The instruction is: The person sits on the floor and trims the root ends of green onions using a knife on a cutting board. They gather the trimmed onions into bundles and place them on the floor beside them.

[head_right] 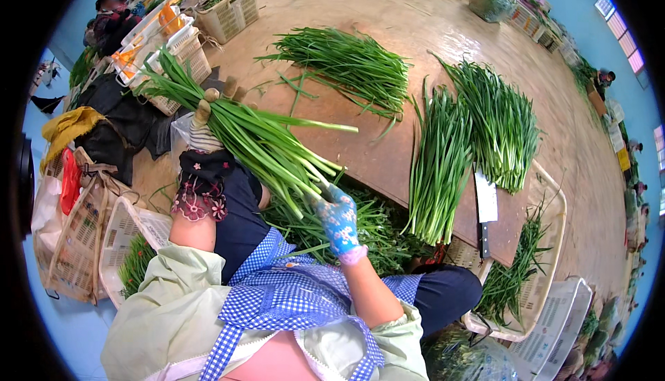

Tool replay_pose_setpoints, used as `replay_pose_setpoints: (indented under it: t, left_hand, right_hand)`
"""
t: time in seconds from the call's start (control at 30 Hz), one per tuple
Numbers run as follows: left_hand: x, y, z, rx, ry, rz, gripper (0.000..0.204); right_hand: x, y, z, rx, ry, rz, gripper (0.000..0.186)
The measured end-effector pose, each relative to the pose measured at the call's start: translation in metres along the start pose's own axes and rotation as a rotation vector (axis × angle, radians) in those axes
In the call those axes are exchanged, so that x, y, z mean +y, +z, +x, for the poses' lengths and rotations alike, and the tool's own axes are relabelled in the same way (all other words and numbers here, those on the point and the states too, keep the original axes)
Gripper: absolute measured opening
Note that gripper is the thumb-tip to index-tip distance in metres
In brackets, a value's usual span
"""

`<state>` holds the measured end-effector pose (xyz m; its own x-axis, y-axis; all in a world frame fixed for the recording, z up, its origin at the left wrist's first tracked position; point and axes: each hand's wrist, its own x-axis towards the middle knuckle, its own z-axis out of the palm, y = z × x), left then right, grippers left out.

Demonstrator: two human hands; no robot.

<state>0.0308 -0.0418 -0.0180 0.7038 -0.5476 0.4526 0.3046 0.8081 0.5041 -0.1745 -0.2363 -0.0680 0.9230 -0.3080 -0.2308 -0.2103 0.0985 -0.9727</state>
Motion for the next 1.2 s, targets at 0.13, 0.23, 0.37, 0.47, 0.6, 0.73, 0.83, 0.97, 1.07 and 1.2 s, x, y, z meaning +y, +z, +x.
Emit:
replay_pose_setpoints:
  t: [0.13, 0.23, 0.37, 0.47, 0.6, 0.73, 0.83, 0.97, 1.07, 1.2]
  left_hand:
    - [-0.008, 0.006, 0.003, -0.119, -0.019, -0.024, 0.019]
    - [0.004, -0.004, 0.001, -0.119, 0.004, -0.038, 0.021]
    - [0.009, -0.007, 0.002, -0.119, 0.047, -0.01, 0.018]
    - [0.007, -0.005, 0.002, -0.146, -0.01, -0.023, 0.017]
    - [-0.008, 0.002, 0.008, -0.229, -0.084, -0.065, 0.017]
    - [-0.008, 0.01, 0.002, -0.108, -0.126, -0.033, 0.017]
    - [-0.012, 0.004, -0.003, -0.135, -0.175, -0.002, 0.016]
    - [-0.025, 0.003, -0.008, 0.015, -0.207, -0.042, 0.022]
    - [-0.037, 0.006, -0.008, 0.034, -0.23, -0.083, 0.024]
    - [-0.04, 0.014, -0.007, 0.088, -0.221, -0.107, 0.02]
  right_hand:
    - [0.052, -0.056, -0.016, 0.11, -0.066, -0.685, 0.014]
    - [0.074, -0.096, -0.027, -0.058, 0.073, -1.383, 0.02]
    - [0.018, -0.049, -0.03, 0.18, -0.258, -0.522, 0.016]
    - [-0.017, -0.011, -0.021, 0.133, -0.293, -0.427, 0.02]
    - [0.004, 0.005, 0.007, -0.034, -0.054, -0.052, 0.023]
    - [-0.008, 0.003, 0.01, -0.091, 0.213, 0.516, 0.024]
    - [0.003, -0.004, 0.002, 0.023, 0.1, 0.06, 0.027]
    - [0.015, -0.022, -0.011, 0.129, 0.12, -0.056, 0.028]
    - [0.021, -0.028, -0.022, 0.079, 0.19, 0.227, 0.023]
    - [0.034, -0.025, -0.018, 0.131, 0.147, 0.214, 0.022]
